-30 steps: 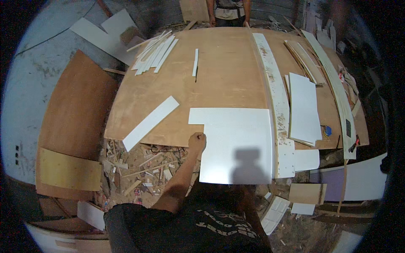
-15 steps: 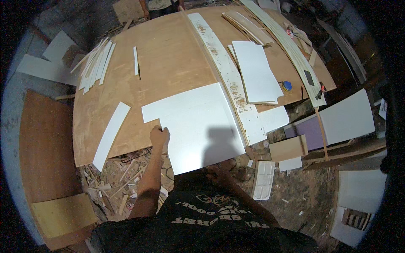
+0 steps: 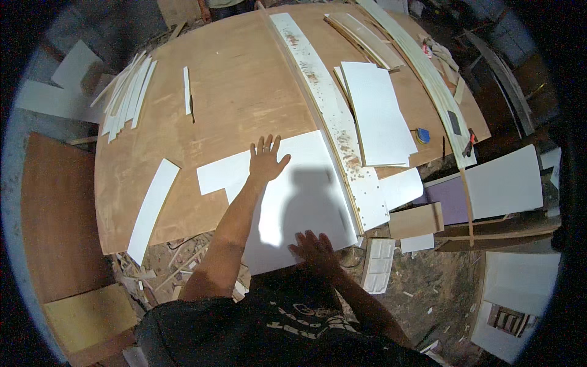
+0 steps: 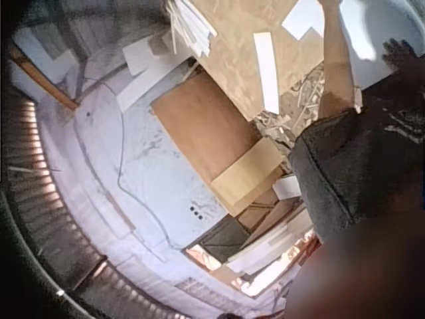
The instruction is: The person measures a white panel with a tape measure, then uses a hammer to tap it into place on a workbench. They repeatedly pick up, align, and place white panels and wooden strips, adjusting their positions on the bench.
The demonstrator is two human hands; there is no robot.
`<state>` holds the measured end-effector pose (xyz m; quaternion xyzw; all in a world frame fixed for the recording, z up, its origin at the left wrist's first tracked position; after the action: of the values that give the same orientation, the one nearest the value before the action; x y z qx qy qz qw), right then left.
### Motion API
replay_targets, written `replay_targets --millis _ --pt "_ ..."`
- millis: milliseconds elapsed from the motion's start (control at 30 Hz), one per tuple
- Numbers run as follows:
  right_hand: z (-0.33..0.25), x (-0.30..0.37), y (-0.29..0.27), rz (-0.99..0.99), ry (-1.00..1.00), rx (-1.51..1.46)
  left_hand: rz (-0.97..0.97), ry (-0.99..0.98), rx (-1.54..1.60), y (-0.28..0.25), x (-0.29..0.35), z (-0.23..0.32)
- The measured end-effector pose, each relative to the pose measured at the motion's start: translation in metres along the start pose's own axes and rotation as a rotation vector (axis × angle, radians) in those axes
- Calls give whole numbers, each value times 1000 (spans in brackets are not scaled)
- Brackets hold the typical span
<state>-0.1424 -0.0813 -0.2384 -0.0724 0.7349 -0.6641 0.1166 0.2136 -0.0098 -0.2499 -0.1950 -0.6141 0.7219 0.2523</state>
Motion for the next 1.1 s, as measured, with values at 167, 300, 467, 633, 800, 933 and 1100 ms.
replay_targets --millis 167,300,467,633,800,933,1100 --pt "5 -8 1 -89 -17 -47 -75 5 -17 17 -8 -3" --pt "3 -7 8 -237 48 -166 -47 -16 35 19 -4 0" --pt "3 -2 8 -163 24 -161 7 0 92 -9 -11 -3" --pt "3 -1 2 -157 70 -216 -156 233 111 -78 -30 -4" --pt "3 3 13 -84 92 -170 335 -63 345 -164 26 -22" --pt "2 7 29 -87 116 -178 1020 -476 521 -226 87 -114" --pt "3 8 31 -111 118 -244 1266 -753 950 -150 128 -168"
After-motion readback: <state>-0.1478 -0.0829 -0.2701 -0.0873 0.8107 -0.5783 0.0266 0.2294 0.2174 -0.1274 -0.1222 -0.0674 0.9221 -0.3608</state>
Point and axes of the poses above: each hand's wrist, its own x-axis away from the middle knuckle, its own y-axis out of the palm, z = x × y, the point moved 1 cm from there along -x, towards the middle knuckle, and after that the axes turned 2 degrees about -x, right-handed, at the moved point
